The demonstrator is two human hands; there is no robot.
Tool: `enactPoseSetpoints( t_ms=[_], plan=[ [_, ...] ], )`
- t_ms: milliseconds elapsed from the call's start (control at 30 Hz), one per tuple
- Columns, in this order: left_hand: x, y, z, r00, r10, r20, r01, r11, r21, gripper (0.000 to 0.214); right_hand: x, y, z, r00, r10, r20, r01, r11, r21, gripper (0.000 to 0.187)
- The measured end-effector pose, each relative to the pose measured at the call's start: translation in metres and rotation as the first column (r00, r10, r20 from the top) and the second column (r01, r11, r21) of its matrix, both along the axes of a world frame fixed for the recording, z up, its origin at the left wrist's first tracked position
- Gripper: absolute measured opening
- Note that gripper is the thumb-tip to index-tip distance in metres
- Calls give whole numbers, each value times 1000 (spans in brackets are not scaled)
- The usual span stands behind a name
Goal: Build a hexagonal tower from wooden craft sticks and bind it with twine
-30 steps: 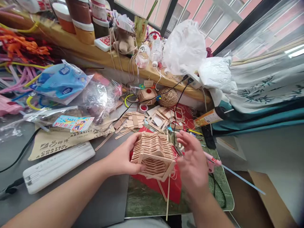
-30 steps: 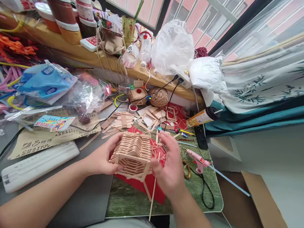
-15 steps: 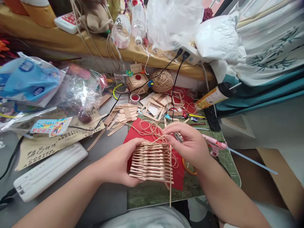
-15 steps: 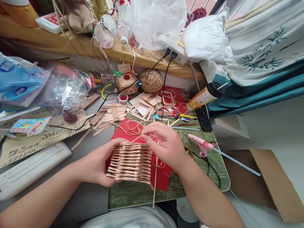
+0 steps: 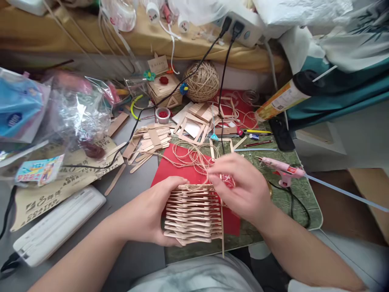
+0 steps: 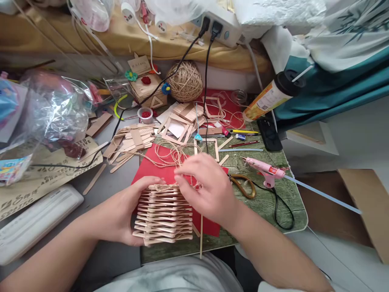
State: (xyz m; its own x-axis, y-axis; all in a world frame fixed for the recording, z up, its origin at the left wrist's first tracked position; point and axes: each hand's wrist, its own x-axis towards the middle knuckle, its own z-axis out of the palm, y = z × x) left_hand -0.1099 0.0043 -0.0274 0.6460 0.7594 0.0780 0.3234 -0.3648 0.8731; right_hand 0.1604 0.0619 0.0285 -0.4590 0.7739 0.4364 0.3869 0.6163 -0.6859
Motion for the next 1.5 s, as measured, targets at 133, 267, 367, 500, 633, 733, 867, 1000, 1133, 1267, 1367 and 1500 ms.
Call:
enactPoseSetpoints(
  t_ms=[133,267,367,500,633,733,867,1000,1133,1267,1367,1500],
  plan=[
    [0,-2,-3,1000,9,-2,-9,997,75,116,16,-36,-6,991,106,78,-107,994,7,26],
    [1,-4,-7,999,33,-41,-26,986,164,118,16,-61,-17,997,15,80,-9,997,-80,34],
    [-1,-4,-9,999,28,-46,-19,983,185,130,12,-71,-23,996,-32,83,40,994,-100,56],
    [-4,-1,-7,1000,9,-7,-8,986,169,140,7,-80,-29,991,-35,128,38,999,-25,106],
    [-5,3,-2,998,20,54,-29,987,161,101,7,-84,-37,975,-57,214,42,996,75,92],
    [-4,4,1,987,69,145,-85,990,109,55,10,-84,-42,979,-37,202,14,993,116,75],
    [-3,5,2,961,172,215,-172,985,-20,28,14,-80,-44,979,60,196,-85,989,120,61],
    [-4,8,-1,947,203,247,-173,975,-137,27,13,-76,-45,974,98,204,-129,980,148,53],
    [-5,9,-2,942,229,245,-213,973,-92,22,13,-77,-48,979,75,191,-108,980,168,56],
    [-5,9,-4,952,197,234,-206,978,14,29,14,-79,-53,984,55,172,-81,985,150,57],
    [-4,8,-5,958,185,217,-191,982,4,33,13,-79,-55,986,43,162,-71,982,173,54],
    [-4,8,-6,966,186,177,-196,980,40,33,12,-80,-57,989,34,146,-64,977,202,49]
  ],
)
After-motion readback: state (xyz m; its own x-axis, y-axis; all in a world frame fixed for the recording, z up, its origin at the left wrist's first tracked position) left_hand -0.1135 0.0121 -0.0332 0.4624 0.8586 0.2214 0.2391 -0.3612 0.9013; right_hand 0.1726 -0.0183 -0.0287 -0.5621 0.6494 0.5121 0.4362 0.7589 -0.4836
